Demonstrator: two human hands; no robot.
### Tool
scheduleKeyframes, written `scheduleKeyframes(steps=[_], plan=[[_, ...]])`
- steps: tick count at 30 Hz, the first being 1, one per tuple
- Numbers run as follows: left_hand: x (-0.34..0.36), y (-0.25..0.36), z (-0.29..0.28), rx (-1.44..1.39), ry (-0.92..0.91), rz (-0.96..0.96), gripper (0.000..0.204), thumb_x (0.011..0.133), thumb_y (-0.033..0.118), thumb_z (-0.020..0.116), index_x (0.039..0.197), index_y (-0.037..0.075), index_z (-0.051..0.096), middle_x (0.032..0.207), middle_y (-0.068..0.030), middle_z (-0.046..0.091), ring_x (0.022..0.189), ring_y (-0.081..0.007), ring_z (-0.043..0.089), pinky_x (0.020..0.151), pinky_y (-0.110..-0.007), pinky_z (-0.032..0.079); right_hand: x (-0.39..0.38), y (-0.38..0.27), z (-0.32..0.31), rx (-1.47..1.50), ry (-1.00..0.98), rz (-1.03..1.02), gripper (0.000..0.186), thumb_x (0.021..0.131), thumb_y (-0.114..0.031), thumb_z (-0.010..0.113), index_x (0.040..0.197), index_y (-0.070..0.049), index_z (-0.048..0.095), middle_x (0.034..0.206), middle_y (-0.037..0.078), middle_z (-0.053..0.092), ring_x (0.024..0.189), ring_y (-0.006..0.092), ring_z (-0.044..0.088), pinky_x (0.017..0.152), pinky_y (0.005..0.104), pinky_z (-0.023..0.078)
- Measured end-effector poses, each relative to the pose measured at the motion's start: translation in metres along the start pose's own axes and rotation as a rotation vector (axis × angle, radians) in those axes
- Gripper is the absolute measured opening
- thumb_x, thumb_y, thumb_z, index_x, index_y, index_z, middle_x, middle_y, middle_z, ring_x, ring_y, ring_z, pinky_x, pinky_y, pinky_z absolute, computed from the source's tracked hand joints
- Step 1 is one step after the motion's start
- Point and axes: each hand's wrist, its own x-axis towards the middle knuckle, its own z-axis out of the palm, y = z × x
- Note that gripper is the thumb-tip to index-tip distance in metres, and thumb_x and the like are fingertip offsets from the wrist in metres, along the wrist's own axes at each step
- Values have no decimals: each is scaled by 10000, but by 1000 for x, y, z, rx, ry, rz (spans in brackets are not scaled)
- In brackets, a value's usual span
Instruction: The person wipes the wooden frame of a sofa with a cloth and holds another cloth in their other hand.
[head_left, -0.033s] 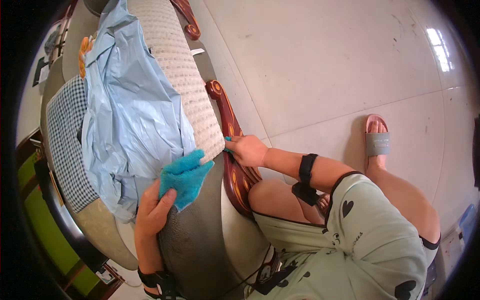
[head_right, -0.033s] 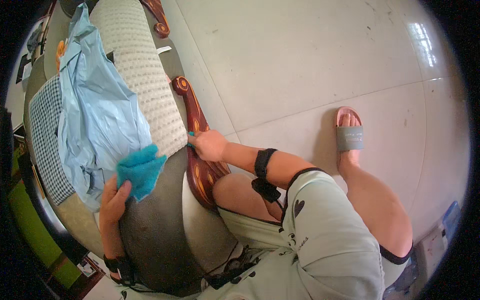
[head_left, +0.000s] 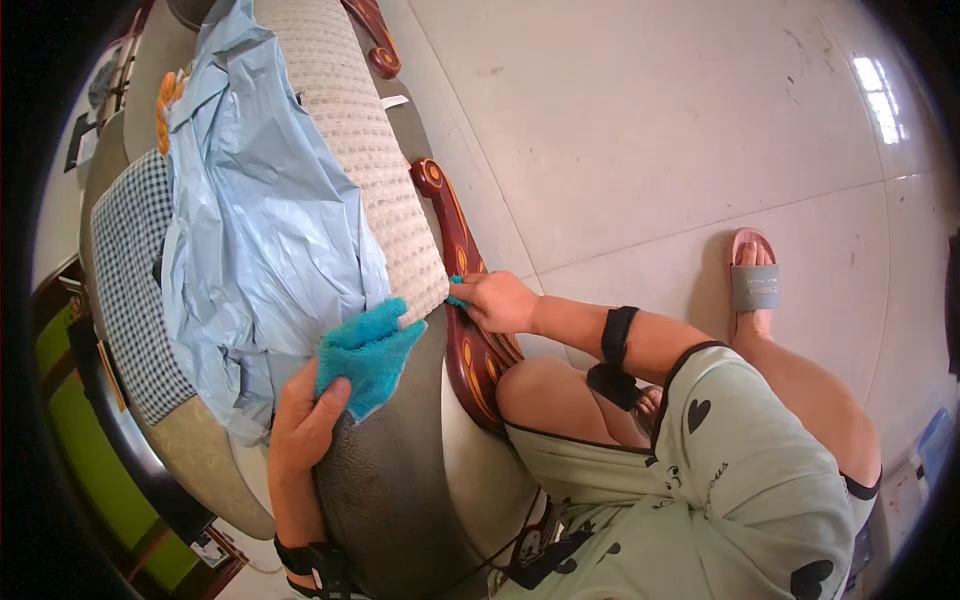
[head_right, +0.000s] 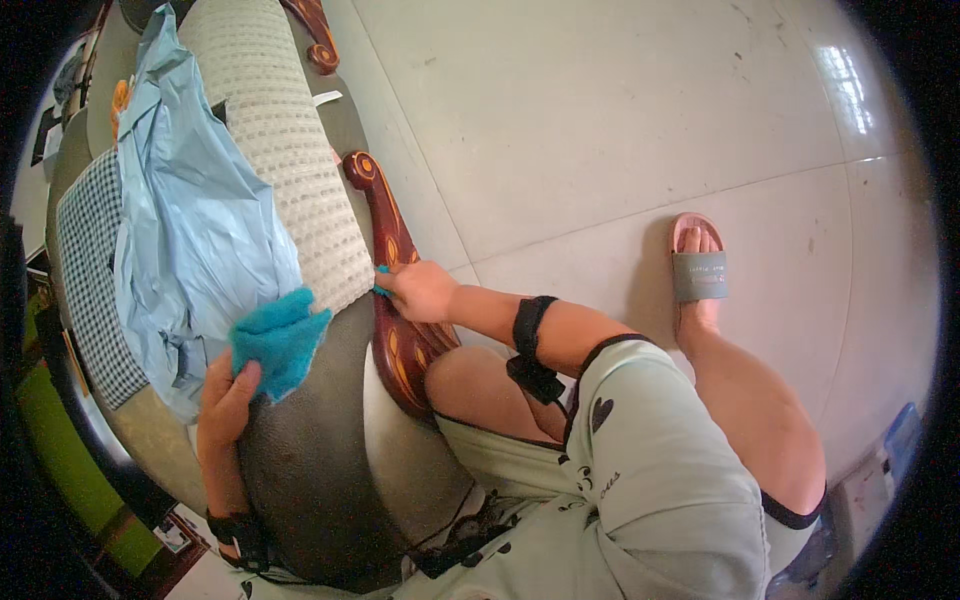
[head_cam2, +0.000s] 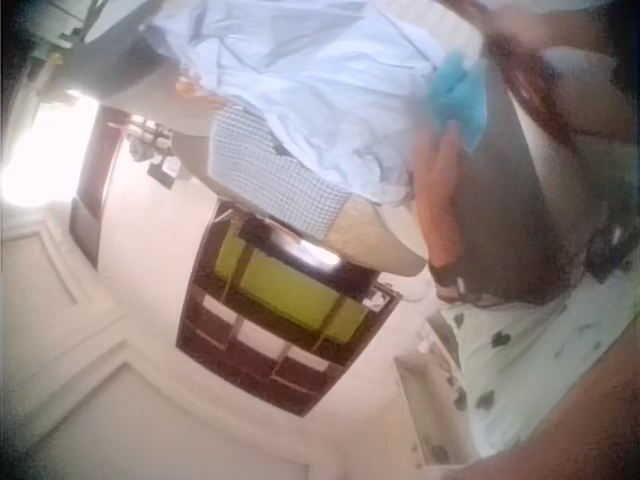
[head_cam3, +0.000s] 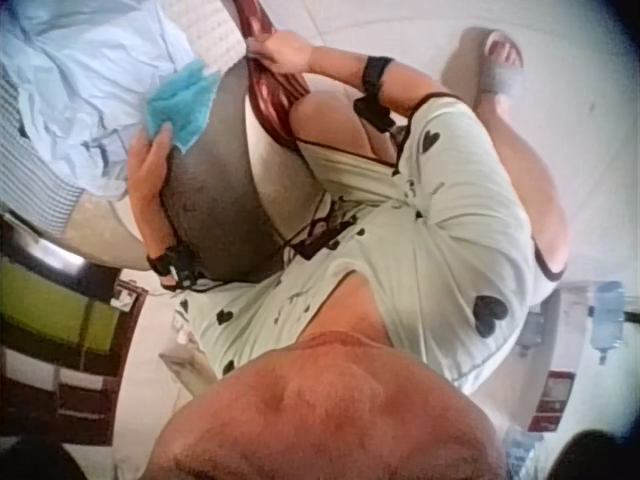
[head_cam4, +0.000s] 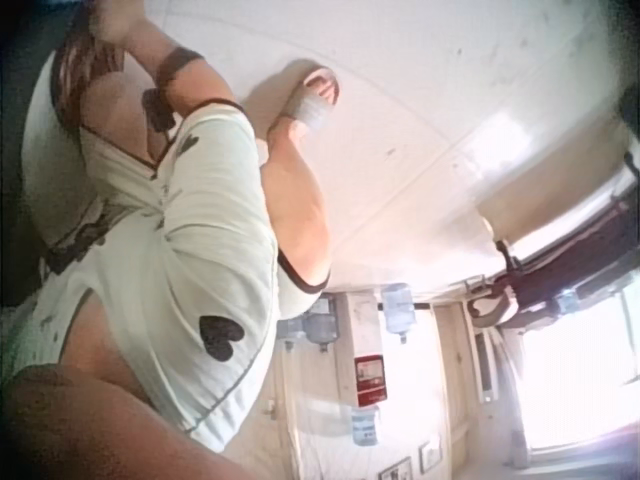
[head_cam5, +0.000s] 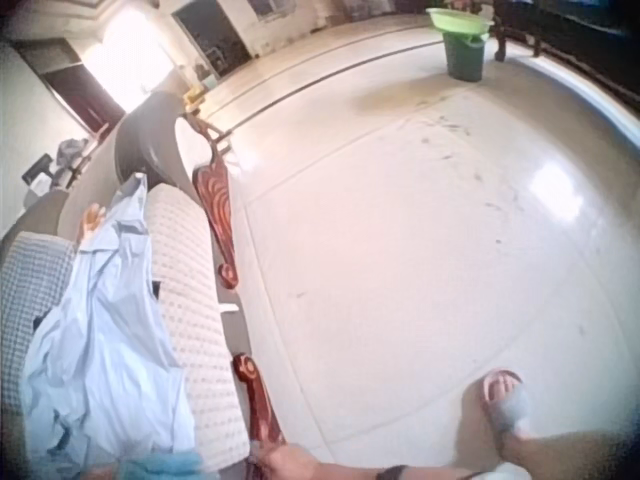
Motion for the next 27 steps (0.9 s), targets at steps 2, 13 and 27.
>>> scheduleKeyframes(steps=[2, 13, 27], plan=[[0, -2, 3, -30, 22, 22, 286, 884, 133, 446, 1087, -55, 519, 971, -56, 563, 880, -128, 496, 794, -250, 388, -7, 14, -2, 374, 6, -74, 391, 719, -95, 529, 1109, -77, 534, 941, 171, 589, 792, 325, 592, 699, 406, 468], [-2, -1, 3, -126, 57, 31, 313, 868, 155, 471, 1086, -66, 512, 964, -72, 561, 868, -139, 498, 787, -259, 388, 81, 60, 14, 144, 394, 417, 585, 691, -6, 495, 1261, -95, 402, 1080, 224, 459, 1010, 396, 444, 876, 421, 390], [-12, -9, 1, -50, 115, -49, 303, 833, 142, 488, 1051, -65, 523, 935, -88, 571, 845, -155, 509, 771, -270, 396, 72, 55, 7, 382, 461, 376, 526, 778, -44, 504, 1290, -77, 388, 1122, 227, 440, 1067, 376, 433, 915, 380, 365]])
